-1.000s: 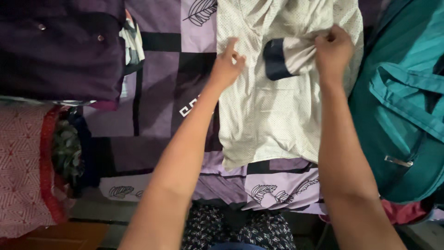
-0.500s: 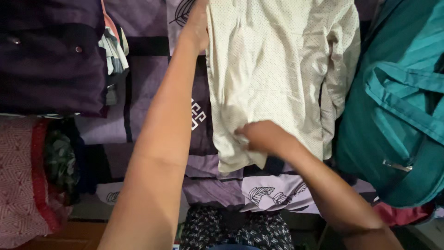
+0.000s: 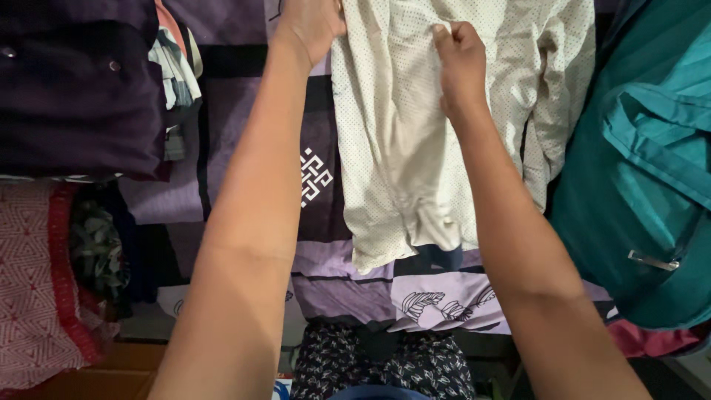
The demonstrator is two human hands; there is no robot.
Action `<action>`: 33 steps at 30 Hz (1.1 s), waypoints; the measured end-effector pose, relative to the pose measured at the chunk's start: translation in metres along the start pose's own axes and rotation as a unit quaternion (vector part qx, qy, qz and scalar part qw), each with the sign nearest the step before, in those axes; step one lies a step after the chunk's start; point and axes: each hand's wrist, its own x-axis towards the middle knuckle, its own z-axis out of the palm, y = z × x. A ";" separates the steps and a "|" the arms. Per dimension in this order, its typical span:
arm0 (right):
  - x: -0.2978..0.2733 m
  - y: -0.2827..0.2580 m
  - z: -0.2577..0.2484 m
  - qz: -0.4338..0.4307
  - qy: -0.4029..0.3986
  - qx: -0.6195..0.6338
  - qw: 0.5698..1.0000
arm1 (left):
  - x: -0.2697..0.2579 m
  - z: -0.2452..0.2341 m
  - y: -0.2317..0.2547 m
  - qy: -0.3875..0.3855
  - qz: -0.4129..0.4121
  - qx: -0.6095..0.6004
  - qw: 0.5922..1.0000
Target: The person picks up a white shirt from a bed, spreads it out flat, buttons both cuffs by hand, and folds the sleeves and body into a compact rectangle.
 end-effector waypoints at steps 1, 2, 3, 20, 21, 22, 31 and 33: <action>-0.002 -0.004 -0.001 0.023 -0.003 -0.021 1.000 | -0.008 0.009 0.002 0.026 -0.005 0.021 0.999; -0.005 -0.008 -0.003 0.044 -0.005 -0.042 0.998 | -0.014 0.017 0.002 0.051 -0.010 0.041 0.998; -0.011 -0.009 -0.006 0.074 -0.027 -0.069 0.995 | -0.016 0.021 0.003 0.076 -0.014 0.061 0.995; -0.201 -0.011 -0.031 -0.186 -0.132 -0.555 0.800 | -0.050 0.018 -0.024 0.208 0.002 0.234 0.950; -0.216 -0.010 -0.026 -0.212 -0.115 -0.560 0.793 | -0.047 0.017 -0.029 0.224 -0.013 0.241 0.944; -0.227 -0.005 -0.020 -0.240 -0.099 -0.562 0.785 | -0.044 0.015 -0.034 0.224 -0.014 0.213 0.951; -0.249 0.026 -0.041 -0.174 -0.092 -0.475 0.858 | -0.035 -0.002 -0.041 0.230 -0.072 0.078 0.967; -0.254 0.022 -0.035 -0.148 -0.081 -0.423 0.890 | -0.038 0.003 -0.037 0.232 -0.081 0.057 0.968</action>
